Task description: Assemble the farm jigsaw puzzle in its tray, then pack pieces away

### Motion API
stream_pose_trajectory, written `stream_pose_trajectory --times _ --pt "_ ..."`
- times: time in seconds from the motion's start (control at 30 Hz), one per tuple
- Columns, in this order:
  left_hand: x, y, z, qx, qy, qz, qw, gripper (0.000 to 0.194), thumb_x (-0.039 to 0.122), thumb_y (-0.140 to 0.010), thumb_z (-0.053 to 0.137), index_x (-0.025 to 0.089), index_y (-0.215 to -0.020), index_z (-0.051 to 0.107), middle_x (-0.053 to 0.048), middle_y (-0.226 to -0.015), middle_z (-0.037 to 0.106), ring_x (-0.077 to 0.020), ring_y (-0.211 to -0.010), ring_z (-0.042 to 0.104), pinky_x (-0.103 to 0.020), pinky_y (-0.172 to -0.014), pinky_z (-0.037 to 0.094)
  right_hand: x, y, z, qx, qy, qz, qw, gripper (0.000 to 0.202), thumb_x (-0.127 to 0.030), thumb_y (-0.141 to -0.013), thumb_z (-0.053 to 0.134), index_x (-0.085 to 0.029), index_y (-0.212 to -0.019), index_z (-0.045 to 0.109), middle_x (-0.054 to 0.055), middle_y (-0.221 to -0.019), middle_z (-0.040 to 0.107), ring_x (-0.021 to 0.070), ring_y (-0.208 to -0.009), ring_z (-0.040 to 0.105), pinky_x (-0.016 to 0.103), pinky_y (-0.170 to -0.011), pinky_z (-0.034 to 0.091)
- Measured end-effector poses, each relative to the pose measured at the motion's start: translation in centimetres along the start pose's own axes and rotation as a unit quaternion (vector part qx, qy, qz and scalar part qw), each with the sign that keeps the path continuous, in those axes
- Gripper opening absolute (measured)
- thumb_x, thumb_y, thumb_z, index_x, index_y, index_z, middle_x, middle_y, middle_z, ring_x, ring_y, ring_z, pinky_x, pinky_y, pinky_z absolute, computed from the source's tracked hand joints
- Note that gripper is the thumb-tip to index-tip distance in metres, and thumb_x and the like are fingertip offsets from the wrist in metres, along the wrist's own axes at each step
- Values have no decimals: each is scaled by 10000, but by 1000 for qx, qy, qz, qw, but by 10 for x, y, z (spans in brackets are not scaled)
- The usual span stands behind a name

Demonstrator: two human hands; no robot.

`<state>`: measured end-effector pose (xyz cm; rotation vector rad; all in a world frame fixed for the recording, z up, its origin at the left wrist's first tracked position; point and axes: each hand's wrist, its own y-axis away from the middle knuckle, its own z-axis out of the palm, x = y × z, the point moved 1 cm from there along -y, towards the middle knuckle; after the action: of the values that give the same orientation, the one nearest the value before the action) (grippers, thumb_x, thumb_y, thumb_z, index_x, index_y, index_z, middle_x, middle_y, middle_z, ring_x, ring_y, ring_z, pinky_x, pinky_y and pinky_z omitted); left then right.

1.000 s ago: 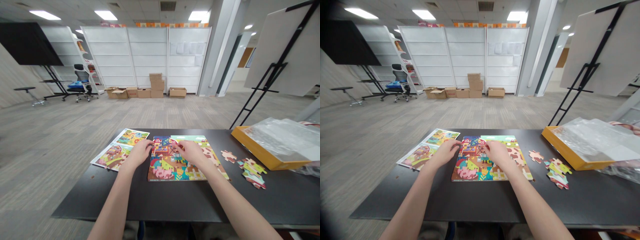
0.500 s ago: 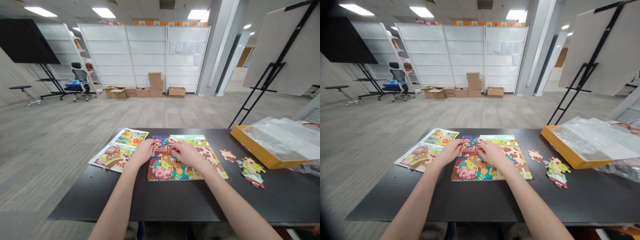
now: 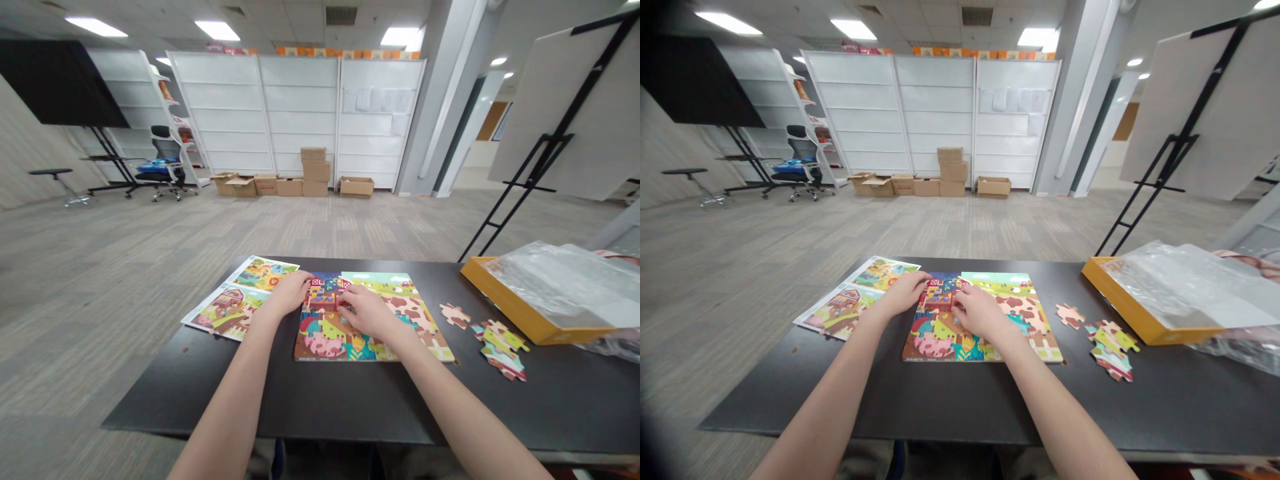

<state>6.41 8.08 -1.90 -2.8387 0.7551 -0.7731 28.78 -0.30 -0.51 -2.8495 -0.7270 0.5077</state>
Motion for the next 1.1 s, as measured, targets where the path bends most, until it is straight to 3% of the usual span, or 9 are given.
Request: stream_pose_trajectory --times 0.2,0.37,0.47,0.63,0.77,1.1 --pt "-9 -5 -3 -14 19 0 1000 338 202 -839 569 190 -1151 697 -106 -1192 721 -274 -1125 656 -382 -1034 471 3 2 2 7 -4 -13 1000 145 -251 -963 551 -193 -971 685 75 -1041 652 191 -989 596 302 -846 452" --pt "-4 -3 -7 -12 24 8 1000 334 174 -812 577 184 -1124 696 -107 -1167 710 -270 -1114 648 -402 -1042 469 1 2 0 5 -4 -10 1000 141 -247 -958 555 -194 -964 686 75 -1030 660 199 -990 600 312 -850 454" --pt "0 -3 -10 12 47 8 999 354 141 -794 570 181 -1126 686 -99 -1152 690 -248 -1089 647 -388 -1029 486 1 1 1 6 -10 -9 1000 141 -255 -961 556 -194 -967 683 79 -1044 657 192 -972 601 308 -836 458" --pt "3 -3 -13 49 141 -30 988 291 162 -841 525 175 -1077 694 -80 -1088 678 -181 -873 692 -329 -878 571 1 1 1 3 -9 -8 1000 119 -246 -953 572 -197 -956 681 75 -1036 656 189 -972 602 298 -828 457" --pt "1 -4 -14 82 157 -23 984 269 161 -853 527 175 -1048 712 -76 -1088 697 -185 -959 696 -309 -899 568 -1 1 -1 2 -4 -7 1000 126 -247 -955 570 -190 -943 682 81 -1029 658 193 -958 608 301 -815 458" --pt "-7 -6 -3 44 97 -28 994 298 134 -851 535 172 -1066 736 -75 -1039 758 -202 -951 712 -337 -926 560 2 1 1 3 -7 -12 1000 114 -249 -949 575 -189 -938 672 81 -1021 650 194 -937 606 308 -802 459"
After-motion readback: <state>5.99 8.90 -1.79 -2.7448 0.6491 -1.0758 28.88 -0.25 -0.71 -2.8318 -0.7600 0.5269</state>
